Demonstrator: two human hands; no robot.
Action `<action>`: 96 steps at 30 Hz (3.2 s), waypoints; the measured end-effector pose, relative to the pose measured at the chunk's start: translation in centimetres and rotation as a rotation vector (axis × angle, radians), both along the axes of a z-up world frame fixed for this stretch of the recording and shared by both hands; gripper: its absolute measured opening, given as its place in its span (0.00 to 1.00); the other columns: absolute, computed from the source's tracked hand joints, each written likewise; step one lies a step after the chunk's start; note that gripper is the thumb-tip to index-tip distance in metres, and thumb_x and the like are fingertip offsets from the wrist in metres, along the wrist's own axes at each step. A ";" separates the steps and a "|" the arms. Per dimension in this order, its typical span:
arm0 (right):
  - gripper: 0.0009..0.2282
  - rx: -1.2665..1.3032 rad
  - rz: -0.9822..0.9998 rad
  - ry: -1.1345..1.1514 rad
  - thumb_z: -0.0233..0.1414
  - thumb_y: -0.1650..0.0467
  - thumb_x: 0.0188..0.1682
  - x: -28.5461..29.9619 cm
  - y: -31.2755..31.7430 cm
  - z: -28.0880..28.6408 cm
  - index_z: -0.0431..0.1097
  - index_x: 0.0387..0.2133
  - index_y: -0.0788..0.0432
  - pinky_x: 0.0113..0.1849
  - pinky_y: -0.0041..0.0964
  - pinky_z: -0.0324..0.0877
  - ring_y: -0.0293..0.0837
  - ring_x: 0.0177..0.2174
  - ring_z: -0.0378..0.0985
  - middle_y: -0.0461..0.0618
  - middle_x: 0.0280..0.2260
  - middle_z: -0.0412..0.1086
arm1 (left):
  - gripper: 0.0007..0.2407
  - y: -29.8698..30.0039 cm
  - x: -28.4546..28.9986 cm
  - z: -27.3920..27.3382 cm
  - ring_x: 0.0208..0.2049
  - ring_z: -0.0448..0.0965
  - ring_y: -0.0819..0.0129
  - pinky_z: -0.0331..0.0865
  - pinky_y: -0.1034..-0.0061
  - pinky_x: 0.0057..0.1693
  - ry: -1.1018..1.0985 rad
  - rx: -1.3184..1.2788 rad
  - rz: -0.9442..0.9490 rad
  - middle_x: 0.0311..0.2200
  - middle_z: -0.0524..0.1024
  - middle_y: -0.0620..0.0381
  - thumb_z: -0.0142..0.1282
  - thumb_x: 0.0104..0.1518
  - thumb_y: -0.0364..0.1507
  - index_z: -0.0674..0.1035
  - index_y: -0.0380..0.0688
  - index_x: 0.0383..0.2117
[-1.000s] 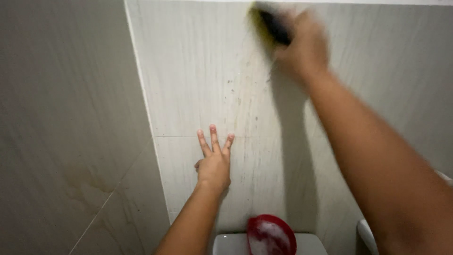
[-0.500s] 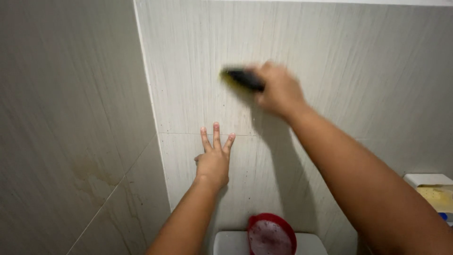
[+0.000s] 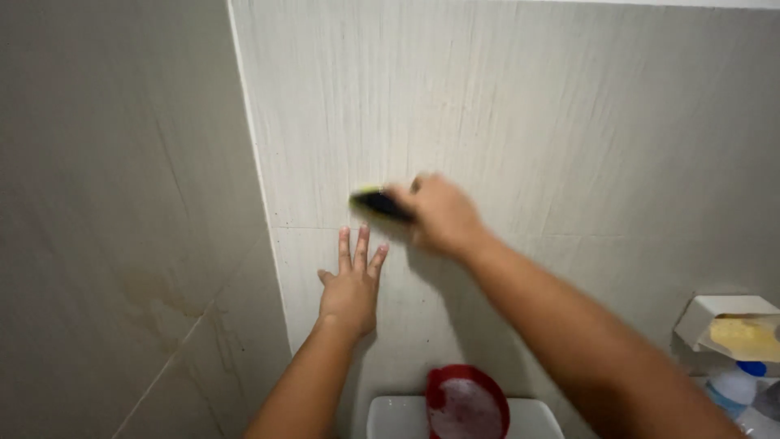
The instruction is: The person cleans the bathroom wall using a yellow sponge and a red bowl containing soapy water. They repeatedly dip the sponge into the bowl and scrub the tiled wall above the toilet and sink.
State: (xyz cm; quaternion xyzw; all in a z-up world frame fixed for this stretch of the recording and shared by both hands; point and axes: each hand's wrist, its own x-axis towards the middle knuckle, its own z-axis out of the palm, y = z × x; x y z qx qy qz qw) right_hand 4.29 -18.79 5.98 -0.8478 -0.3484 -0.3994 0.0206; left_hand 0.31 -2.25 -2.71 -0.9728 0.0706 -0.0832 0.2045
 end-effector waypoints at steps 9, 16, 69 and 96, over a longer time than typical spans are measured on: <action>0.28 0.550 -0.102 -0.338 0.64 0.75 0.34 1.9 -0.7 5.0 0.69 0.53 0.56 0.40 0.51 0.71 0.58 0.40 0.73 0.59 0.39 0.70 | 0.44 -0.4 -2.4 1.8 0.73 0.19 0.41 0.62 0.44 0.64 0.103 -0.131 0.032 0.74 0.17 0.48 0.57 0.57 0.30 0.35 0.56 0.74; 0.25 -0.041 0.091 -0.255 0.59 0.74 0.38 1.3 3.8 -3.4 0.70 0.54 0.56 0.36 0.52 0.70 0.60 0.35 0.72 0.61 0.35 0.69 | 0.37 0.9 0.4 -1.3 0.74 0.22 0.42 0.53 0.39 0.67 0.059 -0.159 0.002 0.75 0.26 0.50 0.50 0.60 0.29 0.41 0.54 0.74; 0.28 0.708 -0.185 0.703 0.70 0.67 0.32 -3.6 -8.5 -21.9 0.67 0.47 0.59 0.46 0.45 0.74 0.54 0.45 0.80 0.58 0.43 0.76 | 0.48 -6.3 -5.6 -5.1 0.76 0.31 0.57 0.46 0.31 0.68 0.172 -0.767 0.200 0.75 0.20 0.64 0.61 0.55 0.30 0.32 0.69 0.73; 0.18 1.044 -0.338 0.880 0.60 0.60 0.46 -2.7 -9.1 -30.6 0.77 0.33 0.68 0.38 0.50 0.72 0.59 0.30 0.80 0.62 0.27 0.77 | 0.40 -2.2 -11.1 -7.9 0.75 0.21 0.47 0.25 0.31 0.69 0.083 -0.408 0.402 0.73 0.21 0.36 0.51 0.60 0.28 0.35 0.35 0.72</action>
